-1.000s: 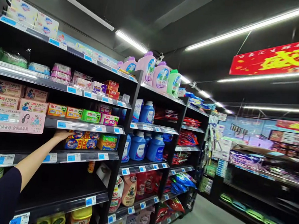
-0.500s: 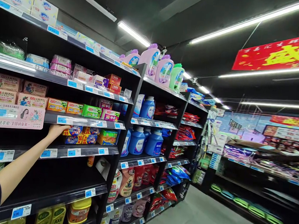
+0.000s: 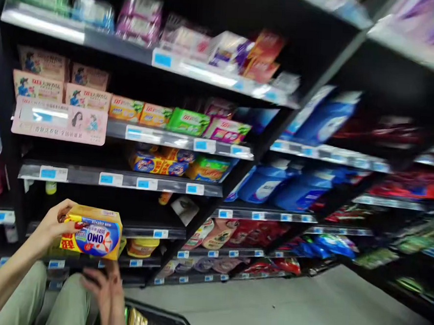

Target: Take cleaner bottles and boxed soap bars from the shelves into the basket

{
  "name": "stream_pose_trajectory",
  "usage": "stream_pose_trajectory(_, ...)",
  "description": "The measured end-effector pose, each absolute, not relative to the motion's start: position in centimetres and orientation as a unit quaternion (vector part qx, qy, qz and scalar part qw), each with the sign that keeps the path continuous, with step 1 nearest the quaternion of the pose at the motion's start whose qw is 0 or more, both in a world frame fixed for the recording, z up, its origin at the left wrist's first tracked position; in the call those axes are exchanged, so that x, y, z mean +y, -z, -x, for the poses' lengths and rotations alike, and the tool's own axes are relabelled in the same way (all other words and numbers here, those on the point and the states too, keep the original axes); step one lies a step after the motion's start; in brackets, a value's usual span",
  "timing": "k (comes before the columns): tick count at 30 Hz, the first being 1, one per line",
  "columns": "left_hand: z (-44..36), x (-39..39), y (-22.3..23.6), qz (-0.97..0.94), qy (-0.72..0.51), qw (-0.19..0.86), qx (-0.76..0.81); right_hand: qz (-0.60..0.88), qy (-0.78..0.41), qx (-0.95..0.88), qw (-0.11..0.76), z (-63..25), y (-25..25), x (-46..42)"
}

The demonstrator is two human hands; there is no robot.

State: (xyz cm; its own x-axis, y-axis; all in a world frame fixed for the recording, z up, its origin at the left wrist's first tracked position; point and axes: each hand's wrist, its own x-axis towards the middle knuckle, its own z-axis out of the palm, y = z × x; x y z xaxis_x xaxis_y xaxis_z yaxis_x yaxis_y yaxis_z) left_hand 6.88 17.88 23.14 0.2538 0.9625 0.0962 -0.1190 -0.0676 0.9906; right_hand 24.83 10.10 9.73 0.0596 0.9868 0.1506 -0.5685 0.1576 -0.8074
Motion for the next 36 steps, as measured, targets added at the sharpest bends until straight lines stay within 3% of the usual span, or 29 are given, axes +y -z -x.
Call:
stream_pose_trajectory(7,-2.8,11.7,-19.5,-0.505,-0.423,0.563,0.498,0.385,-0.627,-0.410,0.539,-22.8,-13.0,10.4)
stream_pose_trajectory(15,0.5,10.4,-17.4,-0.505,-0.406,0.497,0.577,0.378,-0.658,-0.338,0.556,-17.8,-10.1,9.1)
stream_pose_trajectory(18,1.1,10.0,-16.7,-0.506,-0.439,0.506,0.543,0.350,-0.648,-0.356,0.575,-17.3,-10.1,8.9)
stream_pose_trajectory(23,2.1,9.3,-16.1,-0.387,-0.408,0.683,0.465,0.314,-0.567,-0.466,0.603,-17.8,-11.5,8.8)
stream_pose_trajectory(26,2.5,9.5,-16.2,-0.372,-0.398,0.731,0.411,0.302,-0.526,-0.532,0.591,-18.4,-11.8,8.8)
stream_pose_trajectory(32,2.0,9.4,-15.1,-0.399,-0.482,0.693,0.356,0.296,-0.666,-0.460,0.508,-18.2,-12.6,8.0)
stream_pose_trajectory(36,2.1,8.7,-13.7,-0.494,-0.492,0.616,0.367,0.379,-0.637,-0.440,0.506,-18.0,-12.9,8.0)
